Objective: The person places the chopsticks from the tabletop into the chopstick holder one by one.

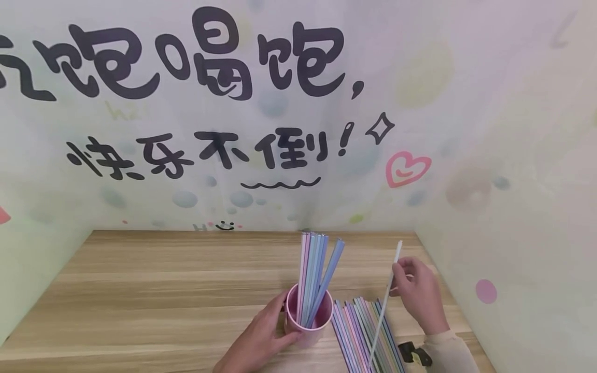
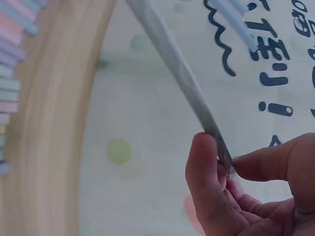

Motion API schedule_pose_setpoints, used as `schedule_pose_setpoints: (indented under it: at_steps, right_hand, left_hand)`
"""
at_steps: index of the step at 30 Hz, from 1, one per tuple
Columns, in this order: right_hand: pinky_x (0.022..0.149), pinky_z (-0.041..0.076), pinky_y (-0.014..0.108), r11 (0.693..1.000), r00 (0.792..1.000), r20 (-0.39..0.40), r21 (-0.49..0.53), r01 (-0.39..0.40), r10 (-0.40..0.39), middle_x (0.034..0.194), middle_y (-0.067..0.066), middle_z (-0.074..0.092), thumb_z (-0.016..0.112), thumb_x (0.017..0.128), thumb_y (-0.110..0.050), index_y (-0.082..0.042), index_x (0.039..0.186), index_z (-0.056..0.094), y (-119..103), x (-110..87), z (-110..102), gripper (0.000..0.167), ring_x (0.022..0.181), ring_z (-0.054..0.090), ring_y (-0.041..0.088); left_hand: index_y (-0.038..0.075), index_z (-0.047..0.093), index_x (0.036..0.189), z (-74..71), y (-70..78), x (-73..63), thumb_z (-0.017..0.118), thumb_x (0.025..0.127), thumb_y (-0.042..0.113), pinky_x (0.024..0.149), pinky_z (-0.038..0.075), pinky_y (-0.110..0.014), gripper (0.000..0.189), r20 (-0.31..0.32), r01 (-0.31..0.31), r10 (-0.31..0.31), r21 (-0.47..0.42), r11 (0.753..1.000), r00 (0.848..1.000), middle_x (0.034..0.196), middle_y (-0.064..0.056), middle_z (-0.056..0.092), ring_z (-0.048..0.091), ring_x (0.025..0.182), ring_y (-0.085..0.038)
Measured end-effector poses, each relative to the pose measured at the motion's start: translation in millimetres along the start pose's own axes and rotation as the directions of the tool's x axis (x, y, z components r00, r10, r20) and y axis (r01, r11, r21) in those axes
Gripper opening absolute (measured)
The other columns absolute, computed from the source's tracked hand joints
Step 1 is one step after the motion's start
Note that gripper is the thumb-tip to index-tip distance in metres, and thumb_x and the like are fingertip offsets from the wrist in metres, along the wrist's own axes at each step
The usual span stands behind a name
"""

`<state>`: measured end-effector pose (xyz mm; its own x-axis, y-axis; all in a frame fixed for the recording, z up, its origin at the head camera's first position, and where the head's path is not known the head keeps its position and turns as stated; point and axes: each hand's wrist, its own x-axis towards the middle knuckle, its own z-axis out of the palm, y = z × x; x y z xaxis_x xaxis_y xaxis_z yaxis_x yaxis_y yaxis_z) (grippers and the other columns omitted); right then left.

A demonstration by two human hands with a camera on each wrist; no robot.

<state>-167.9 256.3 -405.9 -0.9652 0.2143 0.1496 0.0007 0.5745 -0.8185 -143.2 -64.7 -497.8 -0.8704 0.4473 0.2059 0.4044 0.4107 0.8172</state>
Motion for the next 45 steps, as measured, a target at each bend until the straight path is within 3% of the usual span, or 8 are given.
schedule_pose_setpoints:
  at_steps: [7,13,16,21,34,45]
  right_hand:
    - [0.062,0.062,0.031,0.985,0.994,-0.106,0.163,0.048,-0.030,0.094,0.023,0.062,0.049,0.104,-0.014,0.009,0.114,0.053,-31.9,6.9,5.4,0.026,0.066,0.068,0.014]
    - [0.062,0.062,0.033,0.938,0.975,-0.221,0.332,0.100,-0.026,0.089,0.018,0.061,0.052,0.103,-0.011,0.008,0.110,0.053,-59.5,12.4,13.8,0.020,0.066,0.068,0.016]
    - [0.062,0.062,0.033,0.920,0.971,-0.233,0.368,0.136,-0.050,0.089,0.020,0.060,0.051,0.102,-0.007,0.009,0.109,0.052,-68.2,13.4,22.8,0.018,0.067,0.069,0.017]
    - [0.063,0.062,0.033,0.927,0.979,-0.168,0.335,0.169,-0.118,0.091,0.023,0.058,0.051,0.102,-0.003,0.008,0.107,0.052,-69.2,11.3,44.1,0.012,0.070,0.068,0.018]
    - [0.059,0.062,0.034,0.956,0.984,-0.072,0.235,0.177,-0.165,0.081,0.016,0.064,0.062,0.094,0.002,0.007,0.094,0.061,-45.2,-2.5,90.0,0.004,0.065,0.067,0.025]
    - [0.060,0.058,0.024,0.973,0.979,-0.034,0.113,0.201,-0.199,0.081,0.007,0.066,0.066,0.096,-0.010,-0.003,0.094,0.064,-36.5,-9.2,88.7,0.007,0.068,0.066,0.023]
  left_hand:
    - [0.015,0.030,0.155,0.8,0.2,0.5,0.078,0.086,0.031,0.107,0.042,-0.055,0.086,-0.010,-0.013,0.013,0.009,1.000,1.000,0.149,-0.005,0.047,0.046,0.135,-0.029]
    - [0.016,0.028,0.156,0.8,0.8,0.5,0.077,0.085,0.029,0.109,0.040,-0.054,0.087,0.004,0.011,-0.011,0.002,1.000,1.000,0.152,-0.004,0.044,0.044,0.136,-0.028]
    - [0.016,0.027,0.156,0.8,0.9,0.5,0.077,0.086,0.029,0.109,0.040,-0.055,0.087,0.011,0.020,-0.020,0.002,1.000,1.000,0.153,-0.004,0.042,0.043,0.137,-0.028]
    - [0.016,0.027,0.156,0.5,0.8,0.2,0.077,0.086,0.029,0.109,0.039,-0.055,0.087,0.010,0.021,-0.021,0.000,1.000,1.000,0.153,-0.005,0.042,0.043,0.137,-0.029]
    - [0.018,0.027,0.157,-0.2,0.9,1.4,0.078,0.085,0.027,0.110,0.039,-0.053,0.089,0.003,0.014,-0.014,0.006,1.000,1.000,0.153,-0.002,0.043,0.044,0.137,-0.026]
    - [0.018,0.028,0.156,0.4,-1.1,0.9,0.078,0.086,0.031,0.110,0.041,-0.053,0.087,0.000,0.019,-0.019,0.001,1.000,1.000,0.151,-0.002,0.045,0.044,0.136,-0.026]
